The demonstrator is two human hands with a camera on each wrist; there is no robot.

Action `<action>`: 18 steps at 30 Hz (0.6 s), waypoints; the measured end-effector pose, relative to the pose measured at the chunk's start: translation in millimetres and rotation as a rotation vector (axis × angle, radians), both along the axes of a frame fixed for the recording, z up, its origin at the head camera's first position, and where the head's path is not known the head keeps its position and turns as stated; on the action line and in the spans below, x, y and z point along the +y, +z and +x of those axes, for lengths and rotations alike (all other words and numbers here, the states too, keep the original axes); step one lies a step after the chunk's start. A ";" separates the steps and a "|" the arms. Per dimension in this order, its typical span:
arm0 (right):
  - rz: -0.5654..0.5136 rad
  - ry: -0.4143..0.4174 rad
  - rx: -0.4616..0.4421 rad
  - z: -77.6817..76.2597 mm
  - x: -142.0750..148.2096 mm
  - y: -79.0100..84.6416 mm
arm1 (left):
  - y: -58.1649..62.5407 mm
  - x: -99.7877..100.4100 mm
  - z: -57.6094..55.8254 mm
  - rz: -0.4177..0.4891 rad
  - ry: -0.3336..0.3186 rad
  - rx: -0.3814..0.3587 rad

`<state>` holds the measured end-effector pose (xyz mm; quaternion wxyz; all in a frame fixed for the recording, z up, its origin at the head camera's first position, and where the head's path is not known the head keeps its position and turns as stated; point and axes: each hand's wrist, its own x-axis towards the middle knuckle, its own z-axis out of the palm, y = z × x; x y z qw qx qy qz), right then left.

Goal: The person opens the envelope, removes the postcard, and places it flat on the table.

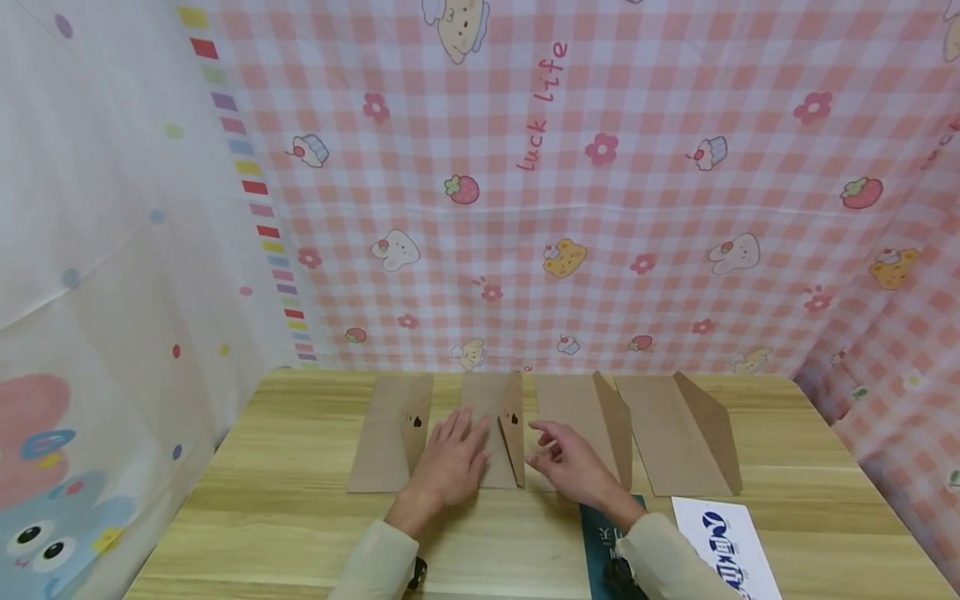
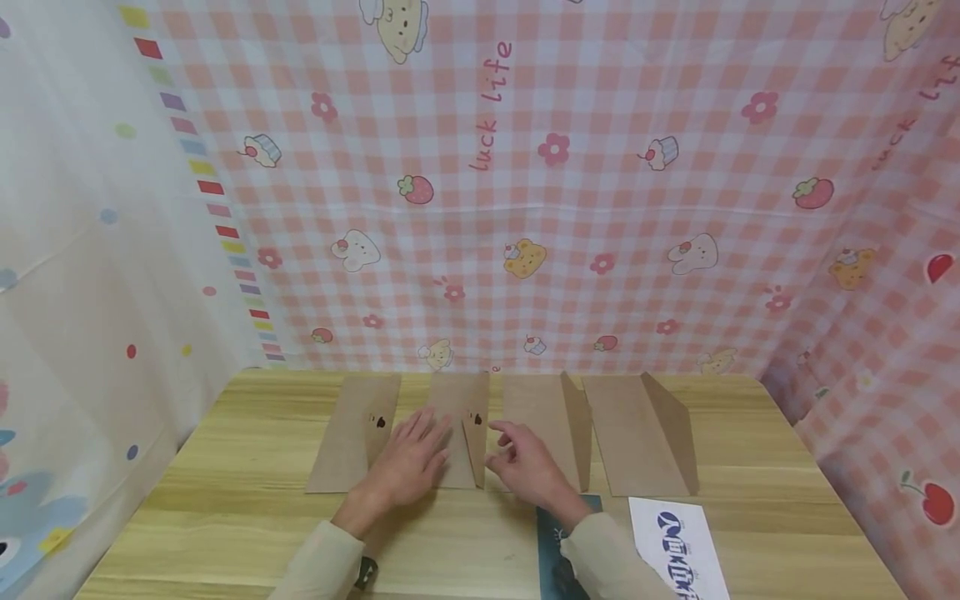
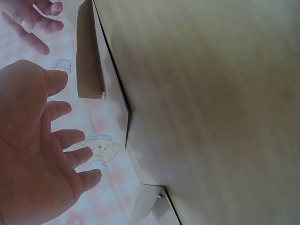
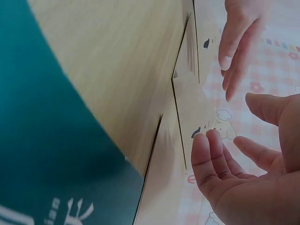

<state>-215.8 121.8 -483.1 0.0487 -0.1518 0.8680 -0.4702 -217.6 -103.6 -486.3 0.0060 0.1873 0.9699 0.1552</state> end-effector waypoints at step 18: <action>0.014 -0.015 -0.011 -11.7 -21.8 -5.9 | -4.5 4.2 -3.1 -0.022 0.005 -0.084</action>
